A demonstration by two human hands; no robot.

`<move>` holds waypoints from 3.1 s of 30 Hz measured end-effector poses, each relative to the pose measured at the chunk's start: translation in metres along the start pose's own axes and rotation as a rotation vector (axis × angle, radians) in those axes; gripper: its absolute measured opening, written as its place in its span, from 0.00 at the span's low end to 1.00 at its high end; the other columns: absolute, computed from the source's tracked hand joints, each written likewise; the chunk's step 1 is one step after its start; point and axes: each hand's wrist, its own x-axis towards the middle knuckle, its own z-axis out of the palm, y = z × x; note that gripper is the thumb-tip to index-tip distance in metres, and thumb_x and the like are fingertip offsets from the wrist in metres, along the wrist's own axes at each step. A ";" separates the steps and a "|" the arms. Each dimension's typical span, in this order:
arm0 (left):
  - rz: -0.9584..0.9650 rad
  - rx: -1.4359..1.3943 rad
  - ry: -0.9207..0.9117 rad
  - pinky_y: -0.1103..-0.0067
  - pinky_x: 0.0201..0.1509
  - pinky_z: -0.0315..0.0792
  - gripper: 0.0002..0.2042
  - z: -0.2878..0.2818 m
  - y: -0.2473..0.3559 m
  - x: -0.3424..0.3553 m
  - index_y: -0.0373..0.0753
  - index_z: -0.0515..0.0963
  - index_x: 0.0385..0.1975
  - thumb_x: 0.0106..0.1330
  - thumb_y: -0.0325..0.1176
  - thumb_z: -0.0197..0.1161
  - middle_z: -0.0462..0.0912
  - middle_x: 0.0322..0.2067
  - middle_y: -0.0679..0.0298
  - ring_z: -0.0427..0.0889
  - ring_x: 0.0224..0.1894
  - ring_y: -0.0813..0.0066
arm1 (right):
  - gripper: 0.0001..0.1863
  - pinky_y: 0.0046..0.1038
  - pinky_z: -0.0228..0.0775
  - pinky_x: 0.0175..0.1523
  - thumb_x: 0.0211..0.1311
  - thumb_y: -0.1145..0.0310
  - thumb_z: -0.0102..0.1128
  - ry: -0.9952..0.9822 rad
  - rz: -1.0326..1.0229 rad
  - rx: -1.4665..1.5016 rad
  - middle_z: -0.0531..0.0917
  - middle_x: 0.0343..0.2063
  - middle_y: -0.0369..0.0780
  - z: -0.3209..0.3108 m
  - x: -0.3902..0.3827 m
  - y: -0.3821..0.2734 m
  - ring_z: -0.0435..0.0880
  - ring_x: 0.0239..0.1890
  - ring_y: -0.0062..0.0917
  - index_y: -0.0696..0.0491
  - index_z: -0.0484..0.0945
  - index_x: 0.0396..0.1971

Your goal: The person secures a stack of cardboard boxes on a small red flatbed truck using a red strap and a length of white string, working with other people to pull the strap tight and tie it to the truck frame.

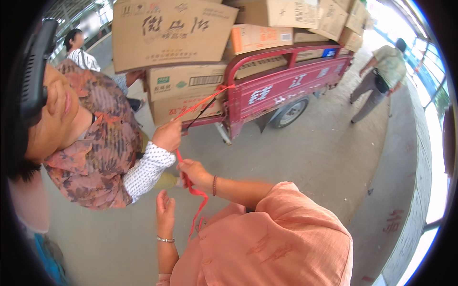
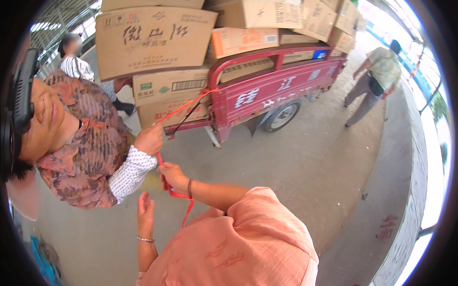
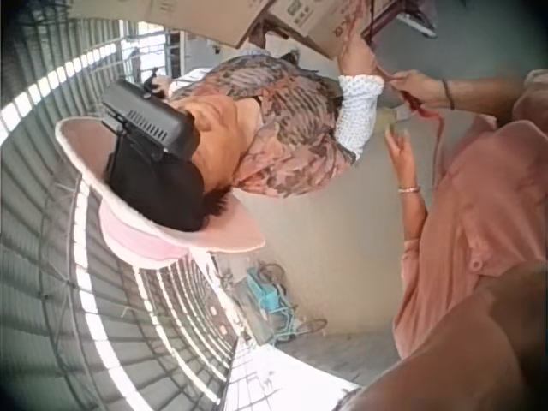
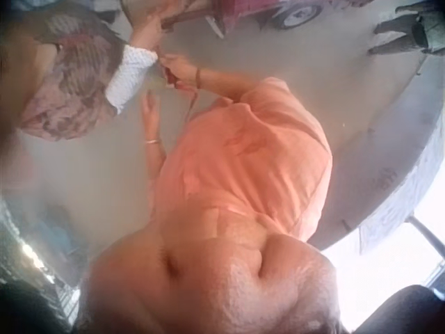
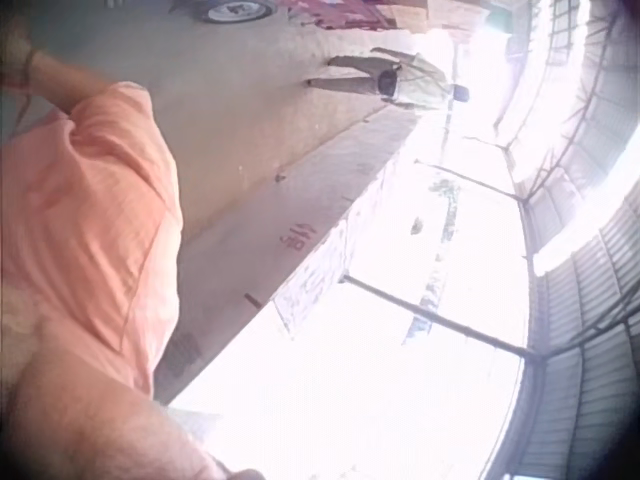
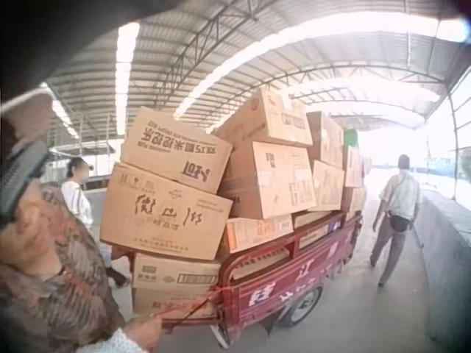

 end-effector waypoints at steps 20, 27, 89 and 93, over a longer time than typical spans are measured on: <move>0.221 0.092 0.152 0.74 0.48 0.72 0.28 0.000 -0.094 0.032 0.35 0.56 0.65 0.67 0.32 0.58 0.73 0.53 0.52 0.75 0.42 0.69 | 0.11 0.24 0.72 0.35 0.62 0.67 0.52 0.207 -0.605 -0.624 0.80 0.28 0.37 -0.100 -0.010 0.116 0.78 0.30 0.19 0.56 0.78 0.40; 0.401 0.454 0.489 0.64 0.69 0.53 0.30 -0.046 -0.074 -0.001 0.33 0.60 0.63 0.62 0.33 0.61 0.55 0.65 0.46 0.55 0.68 0.49 | 0.14 0.23 0.73 0.32 0.63 0.66 0.53 0.368 -0.342 -0.523 0.81 0.34 0.38 -0.173 -0.028 0.124 0.82 0.29 0.22 0.56 0.77 0.45; 1.419 0.214 0.004 0.71 0.62 0.62 0.23 -0.065 0.241 0.402 0.37 0.67 0.56 0.57 0.27 0.52 0.69 0.53 0.54 0.70 0.57 0.59 | 0.05 0.12 0.55 0.28 0.65 0.77 0.53 -0.084 -0.905 -1.021 0.70 0.21 0.25 0.077 0.088 -0.262 0.63 0.23 0.06 0.57 0.78 0.37; 1.449 0.207 0.040 0.70 0.55 0.66 0.14 -0.063 0.252 0.420 0.36 0.70 0.45 0.59 0.22 0.51 0.72 0.44 0.56 0.72 0.51 0.59 | 0.06 0.12 0.53 0.25 0.66 0.78 0.51 -0.191 -0.923 -0.914 0.70 0.20 0.25 0.070 0.093 -0.265 0.62 0.21 0.06 0.57 0.78 0.36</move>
